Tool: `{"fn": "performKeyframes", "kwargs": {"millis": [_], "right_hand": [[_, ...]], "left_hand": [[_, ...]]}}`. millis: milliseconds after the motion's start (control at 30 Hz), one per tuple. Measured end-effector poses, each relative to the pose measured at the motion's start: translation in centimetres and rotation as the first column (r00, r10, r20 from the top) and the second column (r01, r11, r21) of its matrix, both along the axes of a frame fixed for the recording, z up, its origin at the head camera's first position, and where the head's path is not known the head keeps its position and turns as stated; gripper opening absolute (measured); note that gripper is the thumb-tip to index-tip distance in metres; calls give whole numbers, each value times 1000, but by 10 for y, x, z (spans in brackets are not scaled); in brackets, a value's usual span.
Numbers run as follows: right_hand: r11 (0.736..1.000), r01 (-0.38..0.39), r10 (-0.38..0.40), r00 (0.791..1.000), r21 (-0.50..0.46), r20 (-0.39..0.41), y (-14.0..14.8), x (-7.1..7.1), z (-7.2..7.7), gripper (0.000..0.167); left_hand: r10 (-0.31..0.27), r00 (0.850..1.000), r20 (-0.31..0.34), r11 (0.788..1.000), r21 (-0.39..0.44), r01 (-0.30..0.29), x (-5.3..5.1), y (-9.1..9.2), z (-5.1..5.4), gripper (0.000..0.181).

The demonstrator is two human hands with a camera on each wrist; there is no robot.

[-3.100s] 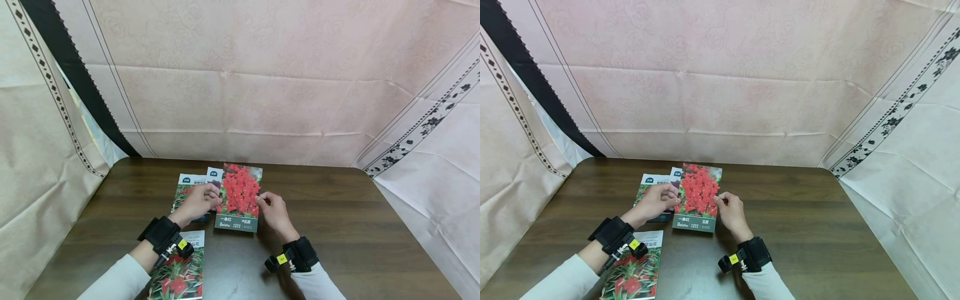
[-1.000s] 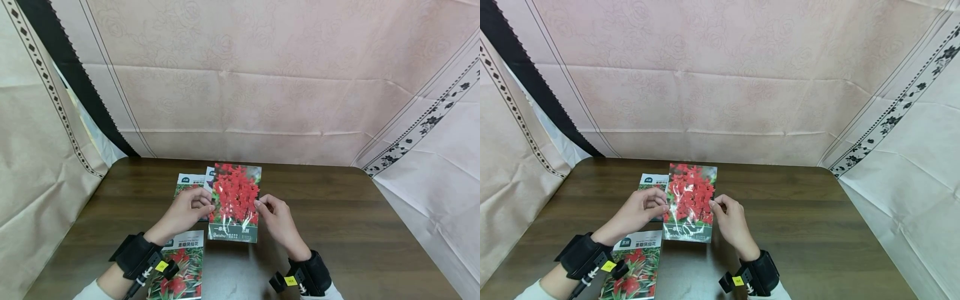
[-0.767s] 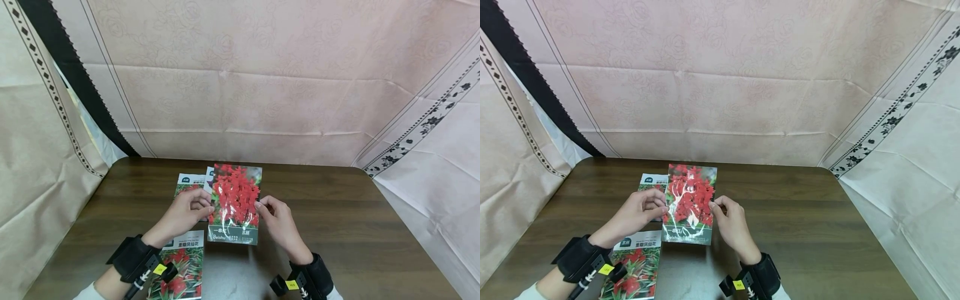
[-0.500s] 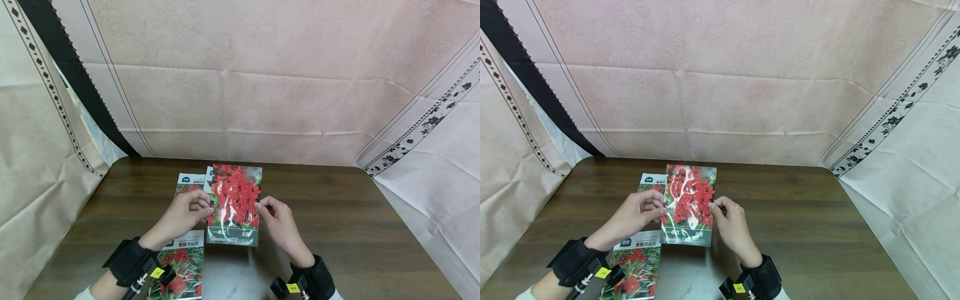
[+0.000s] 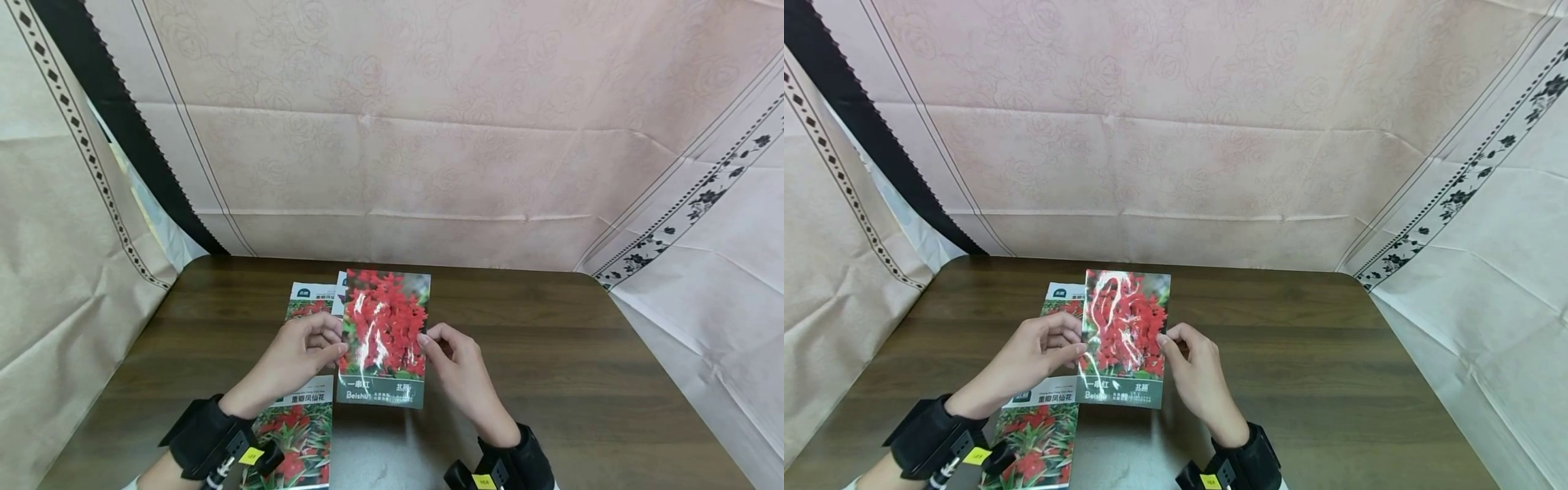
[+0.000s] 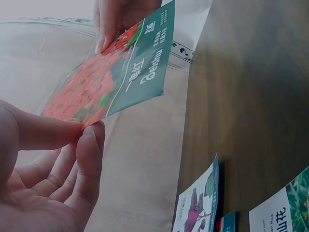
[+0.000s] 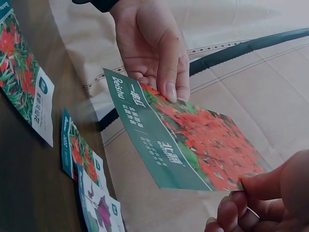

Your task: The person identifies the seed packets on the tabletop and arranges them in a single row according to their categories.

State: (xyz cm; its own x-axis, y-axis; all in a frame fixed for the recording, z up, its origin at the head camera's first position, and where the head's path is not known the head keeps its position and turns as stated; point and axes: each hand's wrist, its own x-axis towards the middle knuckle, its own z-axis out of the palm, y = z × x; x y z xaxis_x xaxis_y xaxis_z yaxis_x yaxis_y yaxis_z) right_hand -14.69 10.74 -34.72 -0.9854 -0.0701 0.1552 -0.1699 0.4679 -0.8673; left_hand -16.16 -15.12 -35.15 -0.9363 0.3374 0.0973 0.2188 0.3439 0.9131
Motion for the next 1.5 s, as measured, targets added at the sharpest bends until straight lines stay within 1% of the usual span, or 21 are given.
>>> {"fn": "performKeyframes", "kwargs": {"millis": [67,200,500,700,900,1133,1267,1500], "right_hand": [[1000,8,-8,1000,-1,10,0,1,1,12],[1000,20,-19,1000,-17,24,1,4,2,12],[998,20,-18,999,-62,35,0,14,8,14],[997,27,-22,998,-78,56,-1,19,12,14],[996,23,-20,999,-84,34,-1,23,14,14],[995,8,-8,1000,-97,2,-1,29,17,16],[994,1,-1,1000,-106,-2,-1,32,19,18],[994,5,-7,1000,-108,-12,-1,34,21,20]], "left_hand": [[-1,1000,-14,1000,-2,1,2,-1,2,18],[-5,1000,-22,1000,1,5,6,-1,5,16],[3,1000,19,1000,16,-3,16,-2,11,17],[9,999,36,1000,21,-10,21,-2,14,18],[27,998,52,1000,1,-27,25,-2,16,18],[38,998,40,999,0,-38,31,-3,20,20],[29,999,35,999,14,-30,33,-3,22,20],[25,999,47,999,21,-26,38,-3,24,21]]}}
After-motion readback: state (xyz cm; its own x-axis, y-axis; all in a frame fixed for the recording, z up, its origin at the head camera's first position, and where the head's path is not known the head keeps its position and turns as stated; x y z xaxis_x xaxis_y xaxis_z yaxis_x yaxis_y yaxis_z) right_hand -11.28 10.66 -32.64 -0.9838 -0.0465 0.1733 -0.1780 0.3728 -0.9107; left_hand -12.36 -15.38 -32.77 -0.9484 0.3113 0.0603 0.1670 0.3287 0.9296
